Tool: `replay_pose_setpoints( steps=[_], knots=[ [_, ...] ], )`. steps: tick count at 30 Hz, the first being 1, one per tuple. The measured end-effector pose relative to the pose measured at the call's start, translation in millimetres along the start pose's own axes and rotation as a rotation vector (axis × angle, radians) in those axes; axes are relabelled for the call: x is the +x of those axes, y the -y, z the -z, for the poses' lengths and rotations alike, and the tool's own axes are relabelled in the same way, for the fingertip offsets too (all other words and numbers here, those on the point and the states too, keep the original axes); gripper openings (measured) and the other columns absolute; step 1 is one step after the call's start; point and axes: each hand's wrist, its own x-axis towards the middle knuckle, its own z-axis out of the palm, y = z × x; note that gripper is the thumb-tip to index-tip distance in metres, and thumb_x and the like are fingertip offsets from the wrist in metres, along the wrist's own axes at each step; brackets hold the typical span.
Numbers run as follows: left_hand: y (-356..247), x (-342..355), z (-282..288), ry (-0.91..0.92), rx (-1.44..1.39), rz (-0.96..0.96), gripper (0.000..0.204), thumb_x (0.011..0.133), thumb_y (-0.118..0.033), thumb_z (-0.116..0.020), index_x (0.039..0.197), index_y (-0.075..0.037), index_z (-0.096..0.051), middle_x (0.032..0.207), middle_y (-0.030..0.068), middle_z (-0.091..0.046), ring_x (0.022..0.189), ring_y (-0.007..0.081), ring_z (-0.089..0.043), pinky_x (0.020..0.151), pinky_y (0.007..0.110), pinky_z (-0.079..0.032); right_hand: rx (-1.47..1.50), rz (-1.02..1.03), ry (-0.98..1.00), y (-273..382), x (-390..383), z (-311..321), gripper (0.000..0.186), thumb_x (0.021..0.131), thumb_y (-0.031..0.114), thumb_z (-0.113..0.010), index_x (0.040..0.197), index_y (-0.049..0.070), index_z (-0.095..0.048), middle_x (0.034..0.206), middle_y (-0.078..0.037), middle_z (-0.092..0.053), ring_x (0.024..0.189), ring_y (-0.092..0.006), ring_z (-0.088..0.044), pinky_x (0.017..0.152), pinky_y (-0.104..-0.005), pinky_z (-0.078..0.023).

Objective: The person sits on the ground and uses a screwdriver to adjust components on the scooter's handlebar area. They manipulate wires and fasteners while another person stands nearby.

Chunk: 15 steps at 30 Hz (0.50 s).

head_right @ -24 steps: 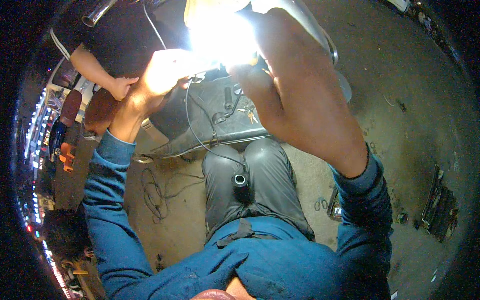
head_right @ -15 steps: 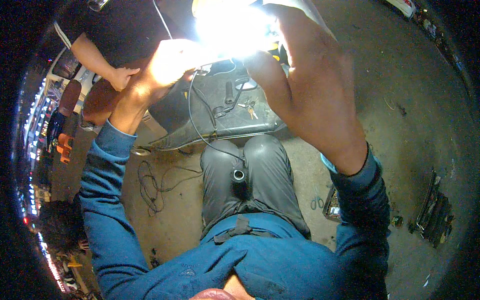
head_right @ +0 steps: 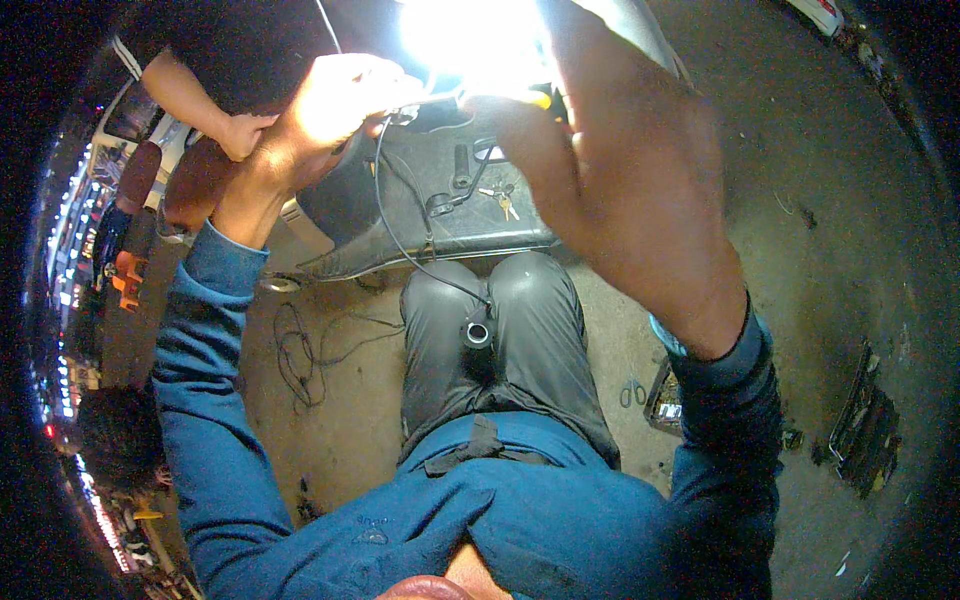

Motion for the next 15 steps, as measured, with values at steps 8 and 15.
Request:
replay_pose_setpoints(
  steps=[8,15],
  knots=[
    [-1,1,-3,0.078,0.119,-0.088,0.017,0.098,-0.019,-0.07,0.095,-0.003,-0.075,0.077,-0.0018,-0.065,0.063,0.0055,-0.052,0.056,0.023,-0.041,-0.124,-0.159,-0.179,1,8,-12,0.05,0.092,0.017,-0.075,0.133,-0.005,-0.055,0.103,-0.021,-0.068,0.083,-0.0254,-0.068,0.076,-0.0325,-0.054],
    [-1,2,-5,0.017,0.106,-0.064,0.02,0.097,-0.021,-0.07,0.094,-0.002,-0.077,0.074,0.0027,-0.068,0.059,0.0071,-0.058,0.053,0.025,-0.046,-0.311,0.168,-0.107,-8,6,-8,0.043,0.094,0.016,-0.074,0.132,0.004,-0.06,0.116,-0.016,-0.066,0.098,-0.0282,-0.068,0.084,-0.0366,-0.054]
  ],
)
